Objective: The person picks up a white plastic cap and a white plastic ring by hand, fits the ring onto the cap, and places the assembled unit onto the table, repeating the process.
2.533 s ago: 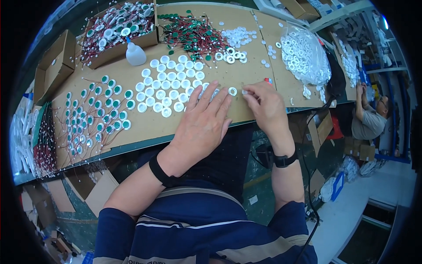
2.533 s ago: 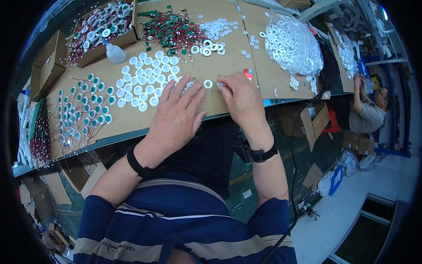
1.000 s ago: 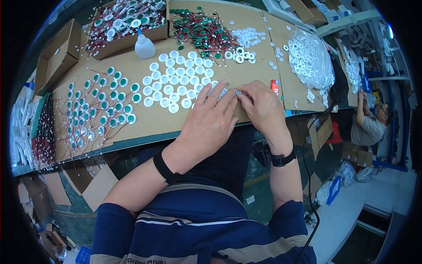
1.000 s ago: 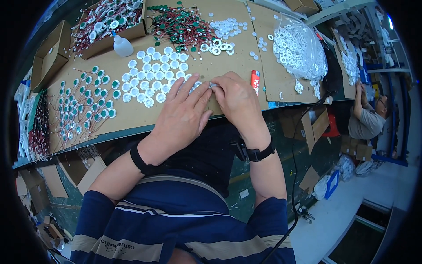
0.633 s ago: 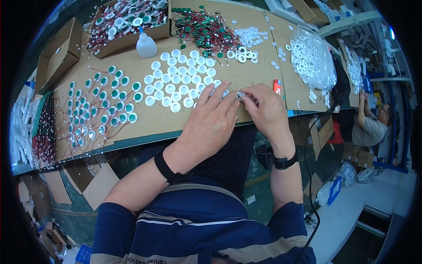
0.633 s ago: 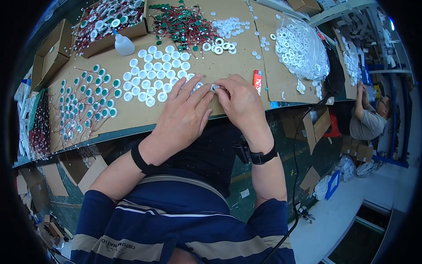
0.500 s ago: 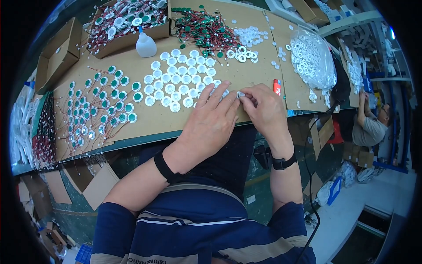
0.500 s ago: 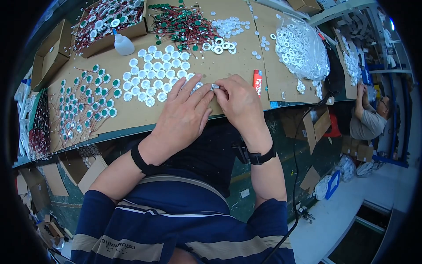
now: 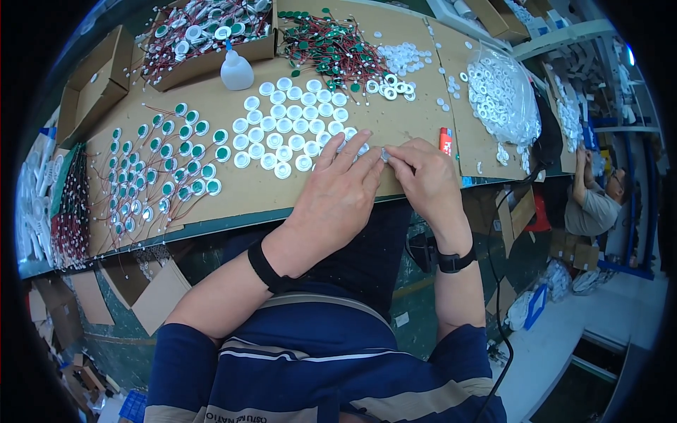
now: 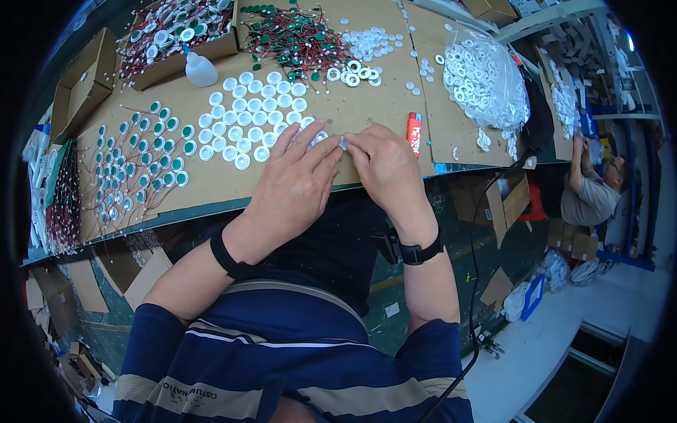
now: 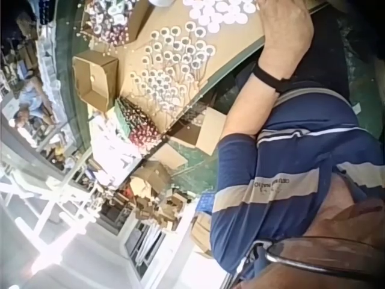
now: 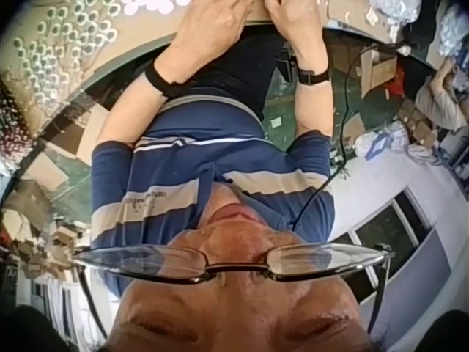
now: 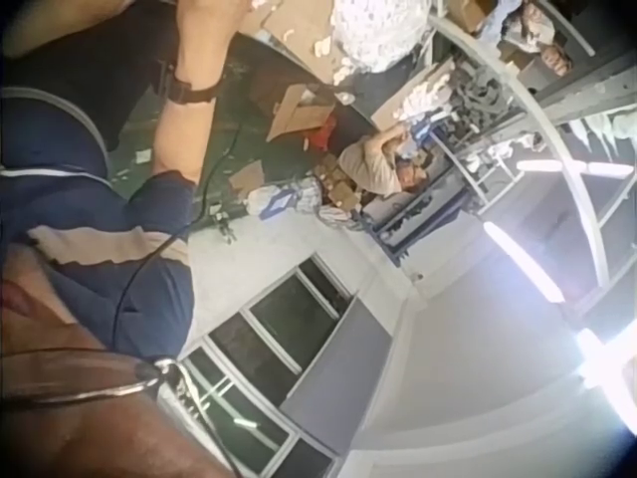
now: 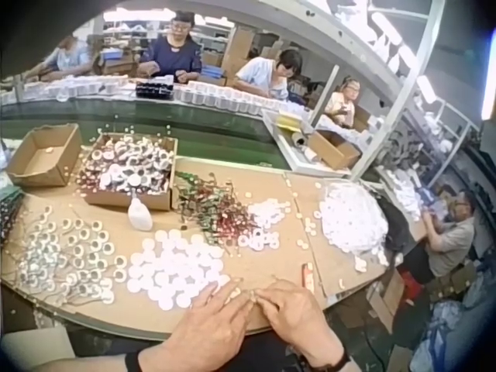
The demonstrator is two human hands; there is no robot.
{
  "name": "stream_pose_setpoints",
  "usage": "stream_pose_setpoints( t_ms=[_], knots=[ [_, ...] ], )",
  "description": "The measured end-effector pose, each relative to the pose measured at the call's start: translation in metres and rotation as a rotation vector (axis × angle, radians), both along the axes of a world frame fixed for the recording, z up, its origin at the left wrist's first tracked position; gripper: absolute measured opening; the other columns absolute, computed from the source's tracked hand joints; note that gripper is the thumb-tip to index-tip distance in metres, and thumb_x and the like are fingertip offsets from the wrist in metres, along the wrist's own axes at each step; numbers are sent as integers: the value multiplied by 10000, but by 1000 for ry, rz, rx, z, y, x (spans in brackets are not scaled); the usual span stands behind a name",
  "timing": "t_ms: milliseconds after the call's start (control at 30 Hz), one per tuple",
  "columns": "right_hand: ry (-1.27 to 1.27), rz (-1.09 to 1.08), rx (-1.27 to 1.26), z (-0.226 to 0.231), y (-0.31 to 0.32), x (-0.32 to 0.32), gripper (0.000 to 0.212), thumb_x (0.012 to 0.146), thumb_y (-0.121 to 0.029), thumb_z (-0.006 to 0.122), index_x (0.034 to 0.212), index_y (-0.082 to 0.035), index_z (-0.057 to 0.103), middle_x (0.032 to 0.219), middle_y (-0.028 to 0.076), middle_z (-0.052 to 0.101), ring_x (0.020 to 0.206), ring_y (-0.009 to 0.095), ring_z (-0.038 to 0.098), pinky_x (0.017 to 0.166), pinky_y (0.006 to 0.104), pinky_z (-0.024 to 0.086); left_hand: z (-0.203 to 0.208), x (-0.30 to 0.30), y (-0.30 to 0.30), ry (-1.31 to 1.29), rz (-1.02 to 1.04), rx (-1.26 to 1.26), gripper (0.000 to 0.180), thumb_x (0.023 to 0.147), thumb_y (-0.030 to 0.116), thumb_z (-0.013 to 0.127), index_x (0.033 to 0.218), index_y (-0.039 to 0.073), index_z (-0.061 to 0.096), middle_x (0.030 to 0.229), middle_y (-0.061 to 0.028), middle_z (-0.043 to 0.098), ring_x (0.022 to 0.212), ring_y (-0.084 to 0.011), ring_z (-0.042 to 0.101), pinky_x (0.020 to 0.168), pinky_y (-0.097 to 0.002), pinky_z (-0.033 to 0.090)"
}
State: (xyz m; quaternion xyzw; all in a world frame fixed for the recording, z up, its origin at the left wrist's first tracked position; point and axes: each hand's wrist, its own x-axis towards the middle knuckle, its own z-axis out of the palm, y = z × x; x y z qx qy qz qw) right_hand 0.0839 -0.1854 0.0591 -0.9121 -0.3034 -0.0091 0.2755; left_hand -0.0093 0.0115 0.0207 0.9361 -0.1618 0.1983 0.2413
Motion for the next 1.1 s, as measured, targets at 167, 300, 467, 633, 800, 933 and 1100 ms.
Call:
stream_pose_setpoints(
  t_ms=[167,300,467,633,800,933,1100],
  knots=[
    [-68,10,-47,1,6,-4,227,1016,-14,830,1235,-14,891,1083,153,835,964,345,818,855,427,641,4,0,1,37,-1,-3,382,1076,109,759,1438,-9,800,1561,-161,733,1614,-386,571,1389,-588,376],
    [16,-34,73,-7,12,-1,215,1026,-13,813,1229,-8,882,1096,165,833,976,353,817,865,433,643,4,-1,0,11,16,3,411,1073,133,723,1451,-19,776,1563,-161,712,1621,-374,554,1399,-569,358],
    [56,-38,130,-9,23,16,209,1032,-30,809,1230,-3,869,1073,168,827,961,360,818,863,428,648,5,-1,-2,47,49,24,490,1092,184,764,1541,-9,725,1644,-179,668,1659,-393,511,1413,-592,339],
    [-189,-91,105,-9,37,48,225,1028,-42,810,1243,-30,876,1181,163,820,1097,382,793,959,459,643,3,1,-3,26,61,59,515,1107,251,742,1540,-28,734,1606,-186,680,1661,-379,501,1420,-573,315],
    [-345,-40,38,-17,54,71,242,1016,-42,824,1248,-60,889,1273,159,797,1229,399,746,1051,491,618,5,1,-3,56,83,42,552,1102,274,759,1557,-37,723,1623,-199,668,1652,-409,499,1422,-586,306],
    [-339,-35,1,-19,53,73,239,1003,-43,842,1237,-63,889,1258,156,789,1226,403,743,1058,496,617,6,1,-2,71,78,26,558,1090,265,775,1556,-36,721,1631,-207,665,1651,-425,499,1423,-595,306],
    [-300,-40,-3,-17,37,65,216,993,-46,859,1206,-57,887,1242,156,791,1193,404,757,1039,494,623,6,0,-2,90,73,3,573,1071,244,804,1566,-29,713,1644,-207,667,1662,-435,495,1425,-608,310]
  ],
)
